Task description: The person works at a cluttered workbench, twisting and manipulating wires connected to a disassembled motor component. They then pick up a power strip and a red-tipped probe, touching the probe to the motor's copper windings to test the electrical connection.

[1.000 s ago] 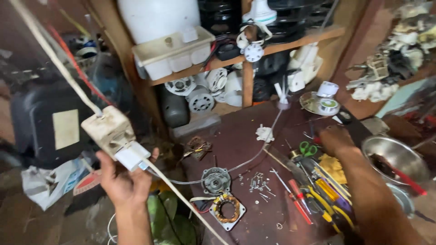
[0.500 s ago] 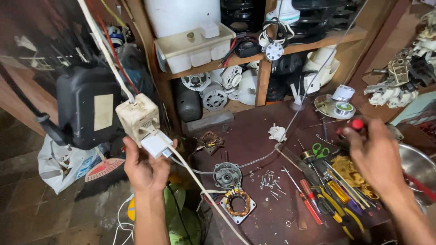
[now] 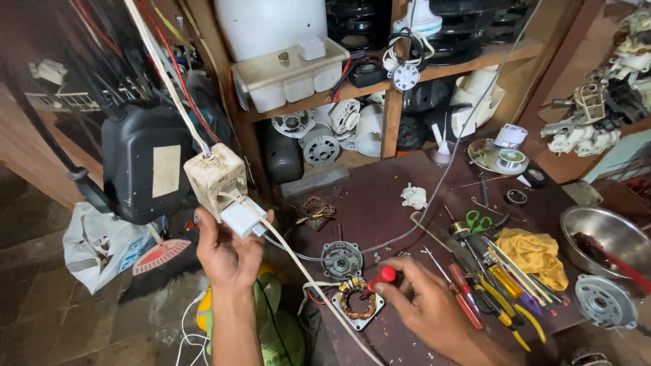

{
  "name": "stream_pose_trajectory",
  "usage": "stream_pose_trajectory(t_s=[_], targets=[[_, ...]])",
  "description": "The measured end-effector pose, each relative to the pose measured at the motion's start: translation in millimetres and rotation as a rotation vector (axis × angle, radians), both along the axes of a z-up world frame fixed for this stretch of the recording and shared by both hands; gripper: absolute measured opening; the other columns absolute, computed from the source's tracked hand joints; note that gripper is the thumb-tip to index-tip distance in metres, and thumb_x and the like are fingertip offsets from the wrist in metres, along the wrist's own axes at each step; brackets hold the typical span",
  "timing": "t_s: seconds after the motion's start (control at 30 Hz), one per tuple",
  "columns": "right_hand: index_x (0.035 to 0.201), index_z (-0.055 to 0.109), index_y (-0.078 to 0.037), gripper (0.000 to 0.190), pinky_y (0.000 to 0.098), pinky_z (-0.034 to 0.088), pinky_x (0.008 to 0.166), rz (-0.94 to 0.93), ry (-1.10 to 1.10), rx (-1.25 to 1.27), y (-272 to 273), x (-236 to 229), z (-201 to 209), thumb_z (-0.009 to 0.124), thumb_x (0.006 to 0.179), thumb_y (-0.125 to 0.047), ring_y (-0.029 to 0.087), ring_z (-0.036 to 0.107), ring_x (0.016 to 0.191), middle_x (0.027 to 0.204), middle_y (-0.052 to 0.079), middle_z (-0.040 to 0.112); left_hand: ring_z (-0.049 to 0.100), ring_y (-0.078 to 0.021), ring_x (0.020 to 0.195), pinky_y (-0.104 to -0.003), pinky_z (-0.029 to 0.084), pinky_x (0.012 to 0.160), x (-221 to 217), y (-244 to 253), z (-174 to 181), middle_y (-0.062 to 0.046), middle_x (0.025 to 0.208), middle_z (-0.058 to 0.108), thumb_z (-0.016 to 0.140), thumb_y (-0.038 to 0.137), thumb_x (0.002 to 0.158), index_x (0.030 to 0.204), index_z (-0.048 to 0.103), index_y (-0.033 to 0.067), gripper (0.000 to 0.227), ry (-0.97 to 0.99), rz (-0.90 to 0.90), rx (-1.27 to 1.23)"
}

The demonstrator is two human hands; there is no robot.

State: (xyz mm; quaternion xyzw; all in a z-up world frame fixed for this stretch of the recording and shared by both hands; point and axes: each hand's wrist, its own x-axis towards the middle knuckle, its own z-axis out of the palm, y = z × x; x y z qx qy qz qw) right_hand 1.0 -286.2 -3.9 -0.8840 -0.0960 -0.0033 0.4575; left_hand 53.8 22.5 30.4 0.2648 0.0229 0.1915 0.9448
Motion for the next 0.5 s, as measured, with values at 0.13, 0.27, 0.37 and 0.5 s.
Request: stream_pose_trajectory(t_s=[0.13, 0.27, 0.37, 0.5], targets=[[0.118, 0.064, -0.028, 0.036, 0.0305, 0.053, 0.064, 0.049, -0.055, -0.110, 6, 6, -5, 0.066, 0.086, -0.045, 0.014, 0.065, 0.074, 0.099, -0.008, 0.074, 0.065, -0.0221, 0.100, -0.062, 0.050, 0.093, 0, 2, -3, 0.001, 0.120, 0.068, 0.065, 0.050, 0.085, 0.133, 0.061, 0.0259, 0.054, -0.028, -0.012, -0.020], [0.114, 0.066, -0.030, 0.032, 0.0305, 0.057, 0.058, 0.065, -0.011, -0.130, 12, 3, 10, 0.065, 0.087, -0.045, 0.015, 0.072, 0.080, 0.106, -0.009, 0.076, 0.062, -0.0241, 0.109, -0.061, 0.050, 0.091, -1, 2, 0, 0.000, 0.127, 0.066, 0.065, 0.049, 0.084, 0.136, 0.059, 0.0249, 0.058, -0.037, -0.006, -0.014], [0.113, 0.066, -0.019, 0.029, 0.0293, 0.054, 0.067, 0.148, -0.174, -0.038, 12, 4, 6, 0.067, 0.089, -0.036, 0.014, 0.068, 0.080, 0.098, -0.003, 0.074, 0.062, -0.0251, 0.109, -0.062, 0.049, 0.091, 1, 6, -5, -0.001, 0.127, 0.066, 0.064, 0.049, 0.087, 0.135, 0.059, 0.0245, 0.054, -0.086, -0.030, -0.007], [0.115, 0.065, -0.021, 0.030, 0.0323, 0.055, 0.070, 0.175, -0.181, -0.101, 11, 4, 9, 0.063, 0.091, -0.039, 0.015, 0.070, 0.087, 0.099, -0.004, 0.074, 0.066, -0.0218, 0.089, -0.056, 0.054, 0.090, 2, 8, -9, -0.002, 0.118, 0.069, 0.066, 0.050, 0.087, 0.132, 0.062, 0.0207, 0.054, -0.091, -0.068, -0.051]])
